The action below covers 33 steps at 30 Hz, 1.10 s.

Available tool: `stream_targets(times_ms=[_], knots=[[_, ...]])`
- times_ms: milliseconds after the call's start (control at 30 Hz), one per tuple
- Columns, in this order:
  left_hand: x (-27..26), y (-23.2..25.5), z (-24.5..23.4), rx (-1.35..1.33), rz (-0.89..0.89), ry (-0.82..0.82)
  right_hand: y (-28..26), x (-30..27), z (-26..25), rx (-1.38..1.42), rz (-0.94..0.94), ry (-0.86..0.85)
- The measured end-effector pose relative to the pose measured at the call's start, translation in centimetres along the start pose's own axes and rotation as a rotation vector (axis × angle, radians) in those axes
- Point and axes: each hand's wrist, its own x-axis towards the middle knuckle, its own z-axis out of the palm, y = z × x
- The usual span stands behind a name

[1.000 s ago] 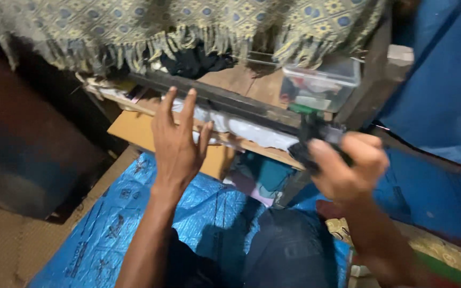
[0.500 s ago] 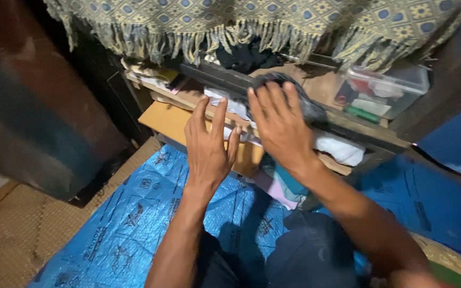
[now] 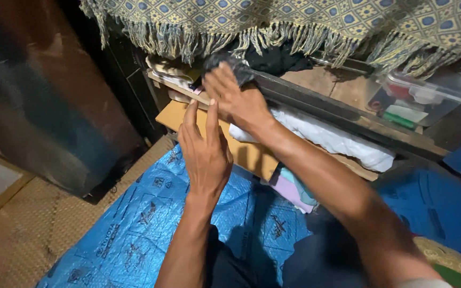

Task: Wiping a small drawer and its track with a cloth before attempting to reinsert it into a storage unit.

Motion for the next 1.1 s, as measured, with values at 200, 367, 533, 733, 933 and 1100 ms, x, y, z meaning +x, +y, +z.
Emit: stream_targets(times_ms=[200,367,533,733,933,1100], knots=[[-0.1,0.9,-2.8,-0.083,0.059,-0.058,-2.3,-5.3,-2.1,0.407,-0.035,-0.373],[-1.1,0.6,-0.1,-0.206,0.111,-0.143,-3.2,-11.1,-6.8,0.301,-0.187,-0.388],[-1.8,2.2,4.4,-0.362,0.122,-0.187,-1.9,-11.8,-14.7,0.184,-0.132,-0.292],[-2.7,3.7,6.5,-0.515,0.182,-0.186,-0.2,-11.9,-20.3,0.176,0.139,-0.665],[-2.9,2.3,5.4,-0.386,0.161,-0.243,0.1,-11.3,-21.8,0.117,0.191,-0.384],[-4.1,-1.5,4.3,0.058,0.119,-0.454,-0.9,-12.8,-17.3,0.289,0.229,-0.289]])
